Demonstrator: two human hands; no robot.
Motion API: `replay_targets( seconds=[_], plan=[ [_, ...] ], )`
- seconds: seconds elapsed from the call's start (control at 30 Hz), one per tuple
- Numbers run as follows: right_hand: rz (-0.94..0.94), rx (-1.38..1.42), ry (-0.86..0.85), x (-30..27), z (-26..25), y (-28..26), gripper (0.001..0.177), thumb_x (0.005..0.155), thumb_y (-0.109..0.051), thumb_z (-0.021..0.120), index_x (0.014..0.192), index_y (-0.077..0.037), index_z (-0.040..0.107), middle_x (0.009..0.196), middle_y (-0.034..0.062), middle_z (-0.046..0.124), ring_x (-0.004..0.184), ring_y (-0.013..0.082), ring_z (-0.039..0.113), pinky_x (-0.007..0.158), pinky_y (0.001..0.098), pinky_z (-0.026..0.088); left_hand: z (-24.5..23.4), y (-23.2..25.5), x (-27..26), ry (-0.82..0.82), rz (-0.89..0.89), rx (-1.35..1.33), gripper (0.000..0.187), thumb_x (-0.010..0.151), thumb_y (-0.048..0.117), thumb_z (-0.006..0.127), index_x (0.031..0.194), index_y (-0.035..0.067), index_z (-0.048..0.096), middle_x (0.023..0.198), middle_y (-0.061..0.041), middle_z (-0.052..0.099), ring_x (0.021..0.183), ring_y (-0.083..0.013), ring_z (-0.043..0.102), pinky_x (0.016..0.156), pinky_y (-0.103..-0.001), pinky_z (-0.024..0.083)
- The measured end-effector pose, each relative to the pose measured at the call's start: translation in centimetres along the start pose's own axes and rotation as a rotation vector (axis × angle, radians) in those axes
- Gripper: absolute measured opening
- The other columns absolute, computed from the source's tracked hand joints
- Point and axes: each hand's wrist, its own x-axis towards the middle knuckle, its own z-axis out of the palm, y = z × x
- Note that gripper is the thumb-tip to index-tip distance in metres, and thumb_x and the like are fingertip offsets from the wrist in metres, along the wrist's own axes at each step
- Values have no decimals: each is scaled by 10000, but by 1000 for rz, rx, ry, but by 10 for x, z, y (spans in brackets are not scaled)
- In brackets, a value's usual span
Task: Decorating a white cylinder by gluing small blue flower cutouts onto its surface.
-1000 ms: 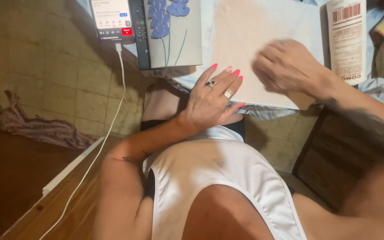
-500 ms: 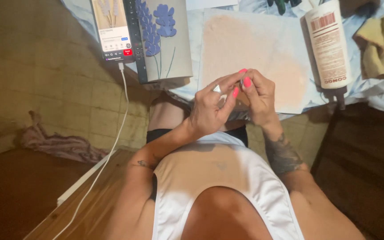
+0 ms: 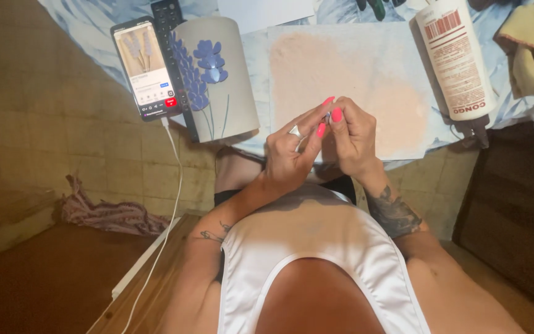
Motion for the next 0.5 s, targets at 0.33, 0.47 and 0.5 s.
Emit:
replay_targets(
  seconds=[0.33,0.47,0.5],
  plan=[
    [-5,4,-13,3,-4,1,300,919,-192,402,710,-22,534,558,74,472,471,160,468,482,251,388,5,1,1,23,-3,35,269,863,104,487,1121,58,543,1079,-124,586,957,-262,596,783,-325,504],
    [-12,-33,9,-1,-6,0,322,935,-179,366,706,-8,515,554,104,459,466,183,447,469,280,379,8,1,0,20,42,69,270,856,84,496,1121,60,543,1074,-130,585,948,-270,598,770,-334,510],
    [-13,-34,12,-2,-7,1,322,935,-179,366,706,-8,515,554,104,459,466,183,447,469,280,379,8,1,-1,17,45,68,270,856,84,496,1121,60,543,1074,-130,585,948,-270,598,770,-334,510]
  ],
)
